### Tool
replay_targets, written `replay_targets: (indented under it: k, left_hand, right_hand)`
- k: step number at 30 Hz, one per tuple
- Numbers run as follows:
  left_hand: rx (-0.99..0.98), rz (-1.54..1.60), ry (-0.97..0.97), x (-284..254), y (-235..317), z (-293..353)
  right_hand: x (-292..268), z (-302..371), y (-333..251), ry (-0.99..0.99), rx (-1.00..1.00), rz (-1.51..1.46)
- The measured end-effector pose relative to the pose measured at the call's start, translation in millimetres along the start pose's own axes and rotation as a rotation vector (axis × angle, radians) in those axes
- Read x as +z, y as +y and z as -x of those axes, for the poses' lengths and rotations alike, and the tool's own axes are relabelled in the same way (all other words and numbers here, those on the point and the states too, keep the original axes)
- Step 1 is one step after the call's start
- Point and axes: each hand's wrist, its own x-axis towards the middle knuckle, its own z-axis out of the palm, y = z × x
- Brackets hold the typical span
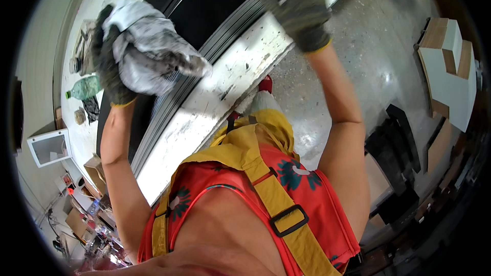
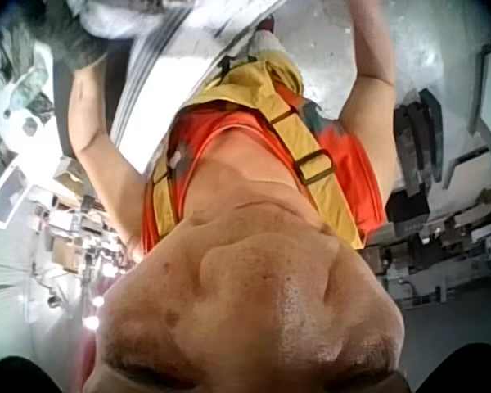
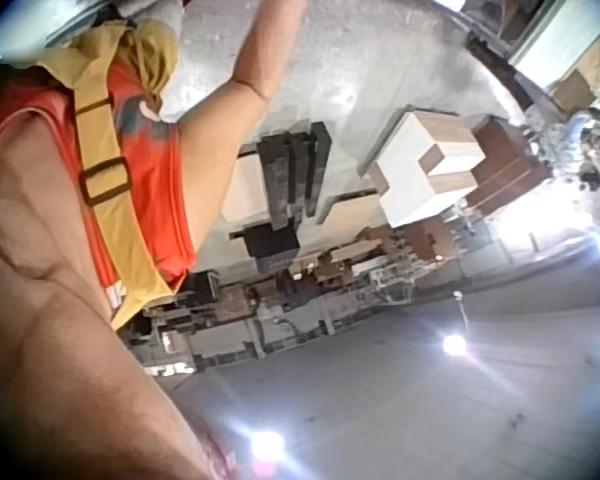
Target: The person wipes a long black curved object on a white workbench using a white cloth. They repeatedly rub the surface along its length, occasionally repositioning the cloth and adjusting their grip.
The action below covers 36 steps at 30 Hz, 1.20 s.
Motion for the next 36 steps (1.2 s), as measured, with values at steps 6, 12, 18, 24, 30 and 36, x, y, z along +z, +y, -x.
replay_targets:
  k: [6,12,18,24,30,36]
  left_hand:
    - [0.518,-1.114,-0.084,-184.7,32.9,101.0]
    - [-0.090,-0.447,0.549,-273.7,15.4,243.4]
    - [-0.252,-0.358,0.750,-297.6,-5.8,337.2]
    - [-0.310,-0.357,0.786,-291.0,-9.7,369.2]
    - [-0.321,-0.355,0.785,-284.4,-16.4,372.0]
    - [-0.341,-0.335,0.765,-279.1,-27.5,368.3]
  right_hand:
    - [13.5,12.5,1.8,-0.041,-0.194,-0.117]
    - [-2.4,30.3,-56.6,-0.029,-0.106,-0.005]
    - [-7.4,4.2,-27.5,-0.092,0.233,-0.011]
    - [-10.9,1.9,-25.6,-0.101,0.033,0.198]
    - [-12.4,-2.2,-49.3,0.080,-0.054,0.232]
    - [-14.9,-5.1,-42.9,0.037,0.023,0.256]
